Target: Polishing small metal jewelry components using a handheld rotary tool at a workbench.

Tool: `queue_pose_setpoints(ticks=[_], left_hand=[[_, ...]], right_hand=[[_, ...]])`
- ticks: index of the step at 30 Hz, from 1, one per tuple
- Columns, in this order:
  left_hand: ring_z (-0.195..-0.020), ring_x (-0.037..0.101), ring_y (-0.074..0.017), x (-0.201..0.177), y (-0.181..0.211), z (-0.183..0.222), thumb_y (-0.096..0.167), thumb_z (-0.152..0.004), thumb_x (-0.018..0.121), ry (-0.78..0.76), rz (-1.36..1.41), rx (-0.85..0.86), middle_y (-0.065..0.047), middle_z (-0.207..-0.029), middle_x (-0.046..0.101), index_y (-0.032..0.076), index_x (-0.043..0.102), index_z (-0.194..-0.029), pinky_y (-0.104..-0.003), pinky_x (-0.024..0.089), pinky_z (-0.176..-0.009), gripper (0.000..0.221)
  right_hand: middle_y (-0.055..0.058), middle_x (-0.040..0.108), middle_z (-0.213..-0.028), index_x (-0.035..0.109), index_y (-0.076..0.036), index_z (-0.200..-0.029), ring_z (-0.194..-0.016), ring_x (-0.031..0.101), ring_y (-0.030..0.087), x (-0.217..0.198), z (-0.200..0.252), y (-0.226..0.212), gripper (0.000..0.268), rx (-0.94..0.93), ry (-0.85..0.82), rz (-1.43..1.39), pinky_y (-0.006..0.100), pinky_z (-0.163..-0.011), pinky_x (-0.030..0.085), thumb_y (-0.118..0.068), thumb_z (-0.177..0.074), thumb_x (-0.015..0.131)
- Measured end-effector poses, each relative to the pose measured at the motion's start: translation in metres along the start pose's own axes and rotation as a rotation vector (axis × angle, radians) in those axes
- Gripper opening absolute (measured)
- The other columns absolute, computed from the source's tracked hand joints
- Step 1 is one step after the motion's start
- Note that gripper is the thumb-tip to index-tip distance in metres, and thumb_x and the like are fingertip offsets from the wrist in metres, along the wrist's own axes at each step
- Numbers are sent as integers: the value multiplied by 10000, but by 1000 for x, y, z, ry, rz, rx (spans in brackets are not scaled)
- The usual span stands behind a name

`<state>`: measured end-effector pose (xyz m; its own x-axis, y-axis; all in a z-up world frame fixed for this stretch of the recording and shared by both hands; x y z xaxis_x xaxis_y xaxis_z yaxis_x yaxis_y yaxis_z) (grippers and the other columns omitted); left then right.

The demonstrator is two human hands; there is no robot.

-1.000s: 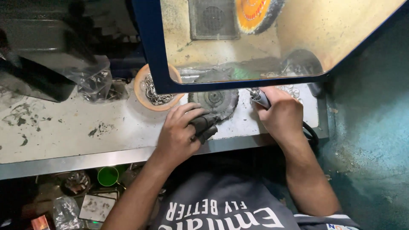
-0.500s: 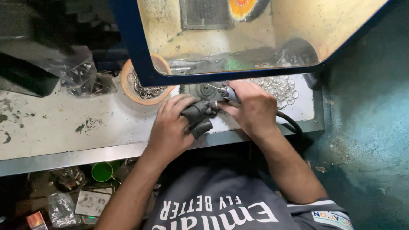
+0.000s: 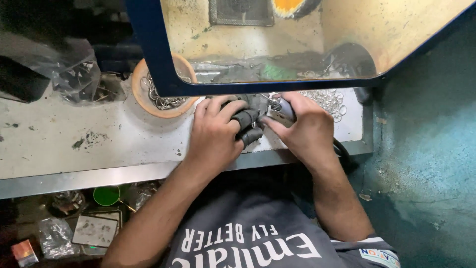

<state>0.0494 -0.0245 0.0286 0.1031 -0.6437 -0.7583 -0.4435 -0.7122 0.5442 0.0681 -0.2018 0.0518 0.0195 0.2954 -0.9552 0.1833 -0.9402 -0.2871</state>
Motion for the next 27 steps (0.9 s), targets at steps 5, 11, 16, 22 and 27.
queue_pose_setpoints(ticks=[5, 11, 16, 22, 27], left_hand=[[-1187, 589, -286, -6, 2, 0, 92, -659, 805, 46, 42, -3, -28, -1093, 729, 60, 796, -764, -500, 384, -998, 110], [-1131, 613, -297, -10, 3, -5, 86, -665, 834, 74, 72, 14, -28, -1070, 739, 50, 779, -726, -495, 398, -959, 90], [-1119, 622, -266, -6, -2, -3, 197, -689, 892, 75, 81, -22, 13, -1055, 760, 97, 796, -729, -470, 401, -943, 144], [-1098, 629, -277, -4, -4, -3, 318, -693, 935, 130, 111, -6, 16, -1037, 754, 107, 776, -714, -465, 399, -954, 265], [-1107, 638, -251, -10, -2, -5, 352, -704, 947, 149, 134, 12, 29, -1036, 754, 128, 774, -738, -461, 401, -959, 285]], right_hand=[[69, 740, -934, 709, -159, -1186, -926, 742, 279, -11, 5, 3, 535, 88, 11, -214, 376, -819, 594, -415, -775, 937], [142, 757, -912, 734, -98, -1108, -893, 757, 353, -9, 1, -5, 579, 46, 34, -168, 429, -809, 606, -301, -633, 996], [173, 741, -865, 702, -97, -1109, -843, 752, 382, -9, 11, 28, 426, 161, 149, -276, 458, -716, 611, -272, -790, 924], [247, 713, -847, 721, 23, -1033, -780, 740, 439, -13, -1, 41, 310, 85, 139, 40, 509, -675, 621, -184, -866, 882], [176, 725, -843, 742, -26, -1010, -795, 763, 370, -23, -14, 19, 270, 30, 104, 164, 448, -685, 631, -251, -912, 856]])
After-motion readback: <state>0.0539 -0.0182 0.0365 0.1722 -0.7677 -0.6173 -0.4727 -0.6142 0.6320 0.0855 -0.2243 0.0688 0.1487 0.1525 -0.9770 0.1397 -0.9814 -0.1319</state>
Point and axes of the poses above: each hand's wrist, its own z-axis away from the middle knuckle, its own x-axis out of the palm, y = z × x, the point moved 6 cm from there along -z, towards the middle knuckle
